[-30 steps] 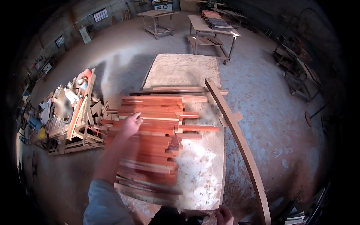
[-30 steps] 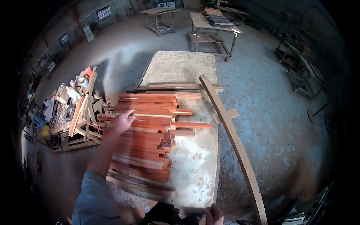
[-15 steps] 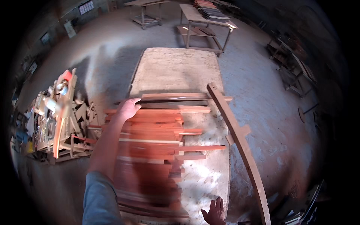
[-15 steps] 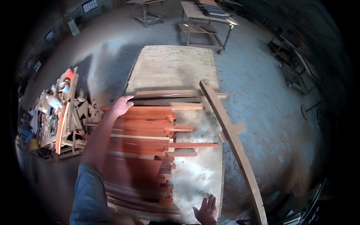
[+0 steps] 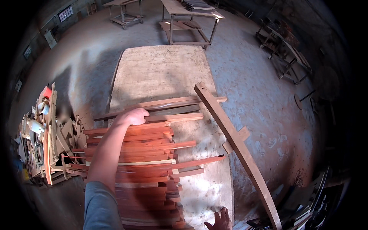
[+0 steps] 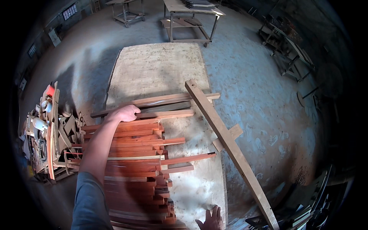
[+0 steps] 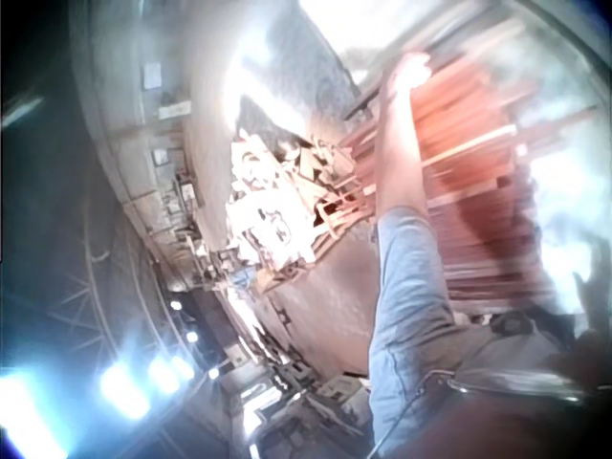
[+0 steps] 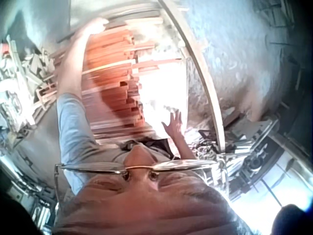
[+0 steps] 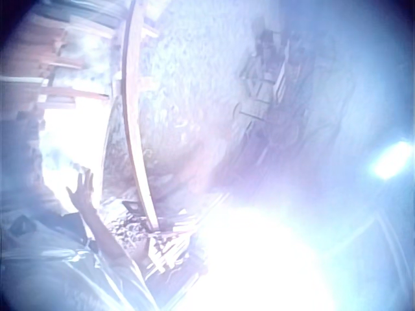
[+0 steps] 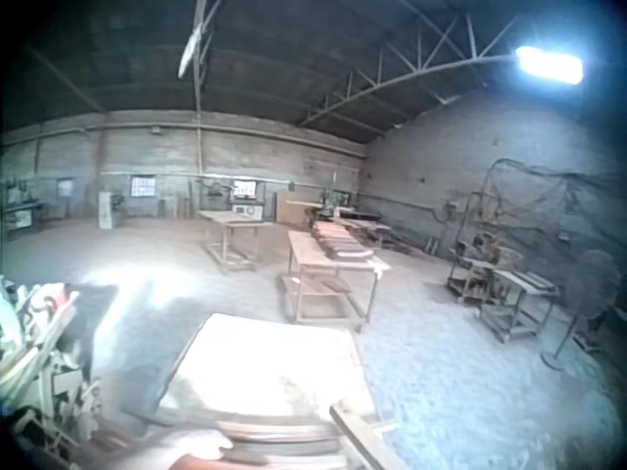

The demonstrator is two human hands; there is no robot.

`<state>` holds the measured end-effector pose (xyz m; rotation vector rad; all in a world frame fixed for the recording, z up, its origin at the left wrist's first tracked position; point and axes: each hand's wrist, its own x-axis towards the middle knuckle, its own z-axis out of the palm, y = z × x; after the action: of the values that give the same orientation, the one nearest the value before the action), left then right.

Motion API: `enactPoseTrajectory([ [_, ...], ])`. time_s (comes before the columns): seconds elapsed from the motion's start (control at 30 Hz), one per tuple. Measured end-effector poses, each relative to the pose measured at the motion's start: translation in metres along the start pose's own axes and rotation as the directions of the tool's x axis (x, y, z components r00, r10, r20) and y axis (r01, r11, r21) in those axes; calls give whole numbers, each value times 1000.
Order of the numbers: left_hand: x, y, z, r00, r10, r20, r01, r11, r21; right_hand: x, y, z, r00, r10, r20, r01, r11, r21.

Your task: The person uses a stationary spindle moulder to shape the edges of wooden strips. They feed the wood through the machine using a push stick, then move to a workbench to inspect and stack the finished pieces. The process is repeated for multiple strips.

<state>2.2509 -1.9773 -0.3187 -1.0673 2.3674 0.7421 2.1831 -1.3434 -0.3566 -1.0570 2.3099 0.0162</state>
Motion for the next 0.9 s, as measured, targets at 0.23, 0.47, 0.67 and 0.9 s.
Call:
enactPoseTrajectory([
  [0.23, 2, -18, -4, 886, 233, -401, -164, 966, 198, -1, 5, 14, 1000, 2, -11, -1, 999, 36],
  [0.47, 16, -12, 6, 924, 102, -370, -33, 982, 187, -2, 9, 20, 1000, -4, -29, 5, 999, 37],
  [0.67, 32, -17, -10, 968, 34, -248, 26, 972, 234, -2, 10, 16, 999, -23, -41, 25, 999, 42],
  [0.9, 9, -33, -22, 948, 12, -318, 64, 972, 226, -3, 7, 11, 1000, -21, -19, 22, 997, 69],
])
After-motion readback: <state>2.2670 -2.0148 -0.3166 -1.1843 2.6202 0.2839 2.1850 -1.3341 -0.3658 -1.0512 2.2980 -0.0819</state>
